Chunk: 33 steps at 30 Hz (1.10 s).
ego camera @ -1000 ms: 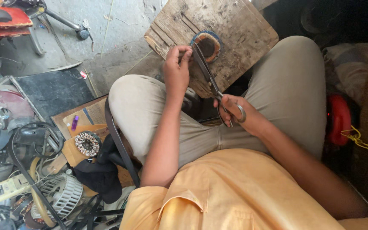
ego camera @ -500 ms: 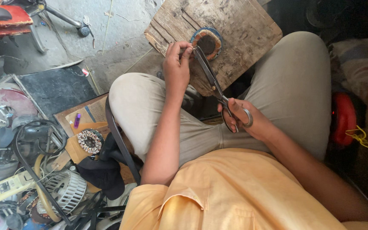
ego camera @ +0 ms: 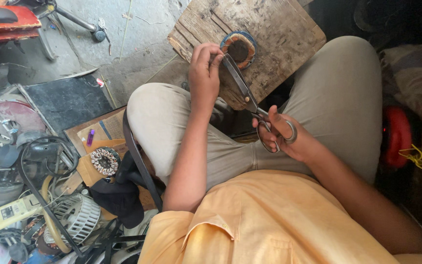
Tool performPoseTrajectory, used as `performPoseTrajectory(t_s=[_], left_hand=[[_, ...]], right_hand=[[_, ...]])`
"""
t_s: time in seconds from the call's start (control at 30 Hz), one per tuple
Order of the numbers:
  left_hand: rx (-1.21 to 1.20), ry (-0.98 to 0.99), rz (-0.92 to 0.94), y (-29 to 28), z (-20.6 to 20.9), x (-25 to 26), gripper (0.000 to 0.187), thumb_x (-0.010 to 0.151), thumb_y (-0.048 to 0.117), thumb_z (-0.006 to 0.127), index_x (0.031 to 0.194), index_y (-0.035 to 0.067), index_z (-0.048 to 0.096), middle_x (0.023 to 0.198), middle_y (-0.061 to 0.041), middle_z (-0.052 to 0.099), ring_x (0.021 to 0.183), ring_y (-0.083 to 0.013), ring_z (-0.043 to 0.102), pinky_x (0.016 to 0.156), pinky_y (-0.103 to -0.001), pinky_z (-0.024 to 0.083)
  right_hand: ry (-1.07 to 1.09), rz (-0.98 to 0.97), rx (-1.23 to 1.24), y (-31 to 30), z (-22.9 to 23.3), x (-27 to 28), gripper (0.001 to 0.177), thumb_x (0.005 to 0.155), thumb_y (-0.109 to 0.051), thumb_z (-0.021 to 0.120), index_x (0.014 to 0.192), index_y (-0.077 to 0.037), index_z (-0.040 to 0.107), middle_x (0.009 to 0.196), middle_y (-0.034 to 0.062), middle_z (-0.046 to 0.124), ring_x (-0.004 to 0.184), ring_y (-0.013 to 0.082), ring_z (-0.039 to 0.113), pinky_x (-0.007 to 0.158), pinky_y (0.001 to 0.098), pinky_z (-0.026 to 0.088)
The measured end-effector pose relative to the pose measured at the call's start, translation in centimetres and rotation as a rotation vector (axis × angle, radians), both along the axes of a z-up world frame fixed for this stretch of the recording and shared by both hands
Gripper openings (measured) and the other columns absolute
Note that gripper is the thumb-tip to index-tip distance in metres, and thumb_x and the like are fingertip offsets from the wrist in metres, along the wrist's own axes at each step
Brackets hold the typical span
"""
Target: The person uses shears to trim copper wire on a small circular electrical component placed on a wooden board. The person then uses hands to adjust and wind the wire around the component.
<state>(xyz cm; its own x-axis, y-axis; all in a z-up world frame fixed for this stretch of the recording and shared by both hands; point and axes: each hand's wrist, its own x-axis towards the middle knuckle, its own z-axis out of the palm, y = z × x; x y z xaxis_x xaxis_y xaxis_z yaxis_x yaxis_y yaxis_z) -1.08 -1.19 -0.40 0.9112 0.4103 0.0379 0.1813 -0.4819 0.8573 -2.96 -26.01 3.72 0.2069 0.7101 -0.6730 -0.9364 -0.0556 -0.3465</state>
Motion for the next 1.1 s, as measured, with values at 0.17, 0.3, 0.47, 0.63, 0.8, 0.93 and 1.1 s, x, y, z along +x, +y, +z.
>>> performPoseTrajectory(t_s=[0.17,0.3,0.47,0.63,0.8,0.93,1.1], left_hand=[[0.025,-0.01,-0.028,-0.2,0.7,0.2,0.006,0.102,0.007,0.064,0.106,0.006,0.06,0.115,-0.006,0.068,0.108,-0.0265,0.07,0.092,-0.036,0.056],[0.03,0.006,-0.002,-0.4,1.0,0.1,0.006,0.102,0.007,0.063,0.107,0.006,0.06,0.114,-0.006,0.068,0.108,-0.0263,0.07,0.091,-0.037,0.055],[0.042,-0.03,-0.016,-0.3,0.8,0.0,0.005,0.102,0.006,0.063,0.107,0.006,0.06,0.113,-0.008,0.067,0.107,-0.0275,0.07,0.092,-0.037,0.055],[0.018,-0.069,-0.048,0.2,0.3,0.1,0.005,0.101,0.003,0.063,0.105,0.003,0.062,0.109,-0.011,0.067,0.104,-0.0294,0.069,0.092,-0.037,0.054],[0.0,-0.08,-0.025,0.4,0.0,0.6,0.004,0.1,0.003,0.063,0.104,0.002,0.063,0.106,-0.011,0.068,0.102,-0.0291,0.069,0.091,-0.037,0.054],[0.027,-0.054,-0.009,0.3,-0.3,-0.2,0.005,0.101,0.005,0.063,0.104,0.003,0.064,0.106,-0.011,0.069,0.101,-0.0295,0.069,0.09,-0.037,0.054],[0.019,-0.082,0.005,0.3,-0.2,0.1,0.005,0.1,0.007,0.064,0.103,0.003,0.064,0.105,-0.01,0.069,0.101,-0.0288,0.07,0.09,-0.037,0.055]], right_hand=[[-0.129,0.008,-0.113,0.5,1.0,-0.1,0.068,0.095,-0.069,0.047,0.103,-0.003,0.059,0.059,-0.0035,0.04,0.049,0.0088,0.038,0.047,0.0251,0.034],[-0.23,0.027,-0.199,1.6,1.3,-0.4,0.067,0.094,-0.068,0.048,0.101,-0.003,0.06,0.057,-0.0027,0.041,0.046,0.0084,0.039,0.044,0.0249,0.033],[-0.173,0.005,-0.159,1.8,1.8,0.4,0.067,0.094,-0.068,0.049,0.098,-0.002,0.061,0.056,-0.0031,0.043,0.045,0.0085,0.041,0.043,0.0244,0.034],[-0.151,0.063,-0.202,0.7,1.8,2.7,0.065,0.095,-0.065,0.052,0.092,-0.001,0.062,0.054,-0.0023,0.043,0.042,0.0091,0.041,0.042,0.025,0.033],[-0.338,0.025,-0.244,1.5,1.1,1.1,0.055,0.094,-0.059,0.061,0.087,-0.004,0.062,0.055,-0.0029,0.042,0.042,0.0069,0.037,0.04,0.0253,0.03],[-0.373,-0.005,-0.276,2.5,0.0,-1.7,0.051,0.095,-0.056,0.063,0.083,-0.006,0.059,0.055,-0.0032,0.045,0.044,0.0054,0.04,0.04,0.0248,0.033],[-0.401,0.02,-0.338,3.3,-0.6,-2.1,0.048,0.093,-0.052,0.068,0.079,-0.006,0.059,0.055,-0.0041,0.048,0.044,0.0041,0.04,0.039,0.0246,0.034]])
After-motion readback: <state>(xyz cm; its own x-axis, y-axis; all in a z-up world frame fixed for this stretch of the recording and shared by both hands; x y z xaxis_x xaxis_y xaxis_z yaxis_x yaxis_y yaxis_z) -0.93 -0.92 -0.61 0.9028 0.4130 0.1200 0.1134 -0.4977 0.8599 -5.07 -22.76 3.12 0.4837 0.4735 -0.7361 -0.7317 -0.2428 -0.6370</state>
